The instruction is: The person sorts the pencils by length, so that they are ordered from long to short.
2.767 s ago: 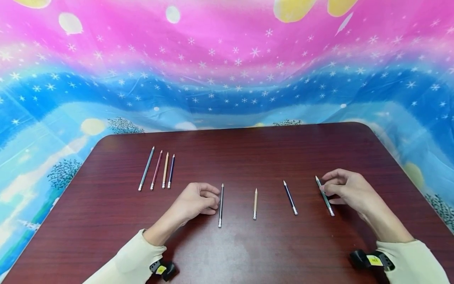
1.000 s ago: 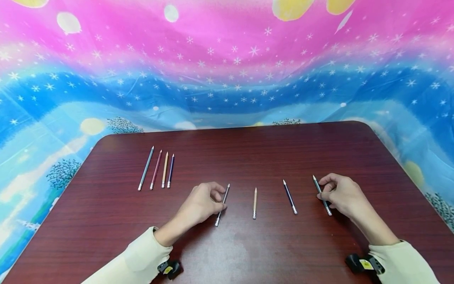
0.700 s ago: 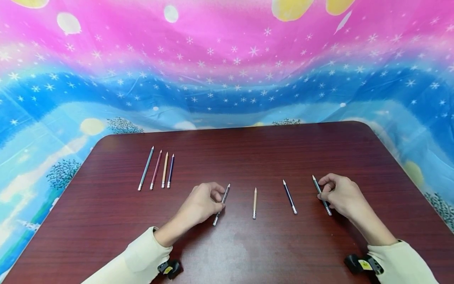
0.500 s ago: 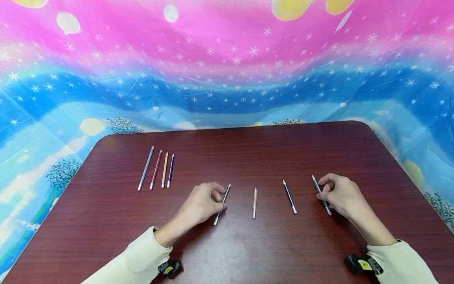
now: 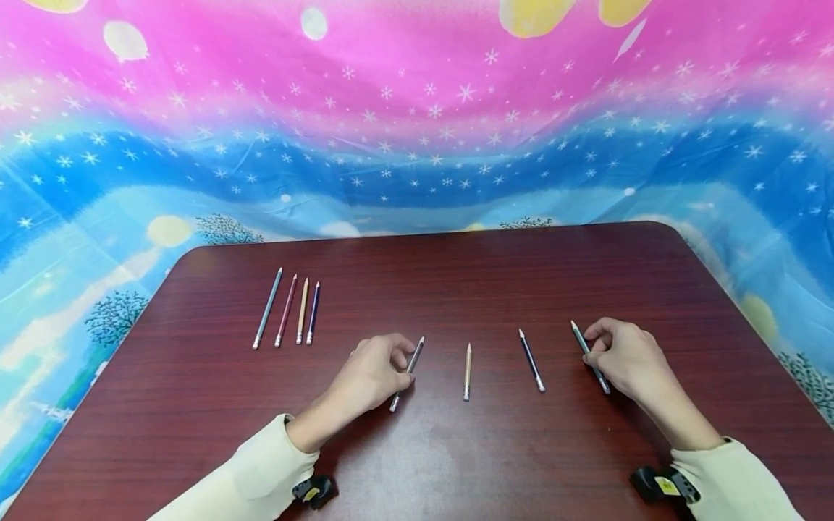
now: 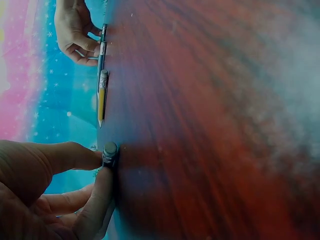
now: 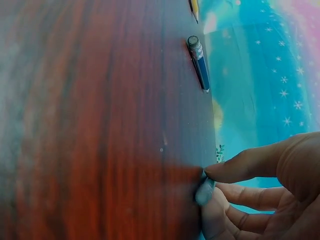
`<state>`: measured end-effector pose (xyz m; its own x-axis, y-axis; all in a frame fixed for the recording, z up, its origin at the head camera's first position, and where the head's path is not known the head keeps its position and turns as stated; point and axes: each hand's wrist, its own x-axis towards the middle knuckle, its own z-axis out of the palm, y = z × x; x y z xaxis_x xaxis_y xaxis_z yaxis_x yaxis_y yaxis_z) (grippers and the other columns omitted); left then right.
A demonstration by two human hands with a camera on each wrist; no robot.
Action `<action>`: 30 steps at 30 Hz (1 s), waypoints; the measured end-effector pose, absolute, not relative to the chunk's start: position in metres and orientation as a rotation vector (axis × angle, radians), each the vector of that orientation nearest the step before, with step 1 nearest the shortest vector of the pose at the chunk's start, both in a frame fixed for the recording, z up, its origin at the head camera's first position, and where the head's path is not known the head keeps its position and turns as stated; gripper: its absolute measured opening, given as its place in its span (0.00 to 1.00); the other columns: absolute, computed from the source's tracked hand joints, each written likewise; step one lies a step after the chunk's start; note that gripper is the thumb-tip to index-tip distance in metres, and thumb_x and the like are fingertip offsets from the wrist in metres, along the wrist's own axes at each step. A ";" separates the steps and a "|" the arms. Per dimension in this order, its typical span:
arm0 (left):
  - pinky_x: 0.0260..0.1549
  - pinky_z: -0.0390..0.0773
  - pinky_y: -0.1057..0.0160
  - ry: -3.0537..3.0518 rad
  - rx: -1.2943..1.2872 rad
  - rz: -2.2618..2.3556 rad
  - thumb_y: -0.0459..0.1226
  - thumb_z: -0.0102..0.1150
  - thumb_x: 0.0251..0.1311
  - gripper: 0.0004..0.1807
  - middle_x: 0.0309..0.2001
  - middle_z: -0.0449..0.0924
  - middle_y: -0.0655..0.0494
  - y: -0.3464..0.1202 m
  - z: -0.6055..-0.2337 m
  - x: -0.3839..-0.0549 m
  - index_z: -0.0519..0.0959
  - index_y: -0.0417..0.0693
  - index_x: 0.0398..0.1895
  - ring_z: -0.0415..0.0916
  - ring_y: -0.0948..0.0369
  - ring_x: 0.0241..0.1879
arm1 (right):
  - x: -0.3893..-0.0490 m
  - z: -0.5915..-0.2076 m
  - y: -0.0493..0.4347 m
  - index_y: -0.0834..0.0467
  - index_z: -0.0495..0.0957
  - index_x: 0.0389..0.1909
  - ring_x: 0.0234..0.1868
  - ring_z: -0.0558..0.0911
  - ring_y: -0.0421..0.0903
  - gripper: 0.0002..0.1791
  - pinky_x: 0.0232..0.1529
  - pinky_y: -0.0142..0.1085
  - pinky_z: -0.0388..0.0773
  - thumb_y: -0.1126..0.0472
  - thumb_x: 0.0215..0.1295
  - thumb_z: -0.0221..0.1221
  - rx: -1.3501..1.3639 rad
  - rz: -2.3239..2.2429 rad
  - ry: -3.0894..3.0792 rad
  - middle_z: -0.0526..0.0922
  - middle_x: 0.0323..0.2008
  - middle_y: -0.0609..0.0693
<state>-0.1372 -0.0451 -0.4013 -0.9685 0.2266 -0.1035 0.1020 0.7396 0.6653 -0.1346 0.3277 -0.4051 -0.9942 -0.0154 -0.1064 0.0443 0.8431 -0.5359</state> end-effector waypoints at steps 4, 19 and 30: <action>0.41 0.81 0.56 2.757 0.263 1.034 0.28 0.75 0.47 0.21 0.28 0.83 0.64 -0.044 -0.400 -0.137 0.85 0.45 0.48 0.77 0.63 0.31 | -0.136 -0.403 0.327 0.68 0.81 0.46 0.23 0.72 0.40 0.11 0.25 0.34 0.66 0.69 0.63 0.61 0.020 -0.803 2.943 0.82 0.27 0.46; 0.37 0.79 0.61 2.701 0.273 1.082 0.28 0.73 0.46 0.21 0.30 0.83 0.61 -0.047 -0.399 -0.139 0.86 0.44 0.47 0.77 0.63 0.29 | -0.137 -0.403 0.327 0.67 0.83 0.43 0.29 0.73 0.44 0.10 0.29 0.33 0.65 0.69 0.61 0.60 0.021 -0.789 2.953 0.81 0.27 0.47; 0.33 0.76 0.68 2.574 0.204 1.222 0.27 0.69 0.47 0.18 0.30 0.85 0.59 -0.057 -0.403 -0.145 0.87 0.45 0.45 0.76 0.66 0.29 | -0.136 -0.400 0.318 0.70 0.81 0.50 0.26 0.74 0.38 0.13 0.25 0.33 0.70 0.68 0.69 0.57 0.065 -0.972 2.874 0.84 0.33 0.50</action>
<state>-0.1450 -0.0565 -0.4026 -0.9496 0.2465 -0.1935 0.0059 0.6315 0.7754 -0.1355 0.3179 -0.3996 -0.9934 0.0066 -0.1146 0.0748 0.7947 -0.6024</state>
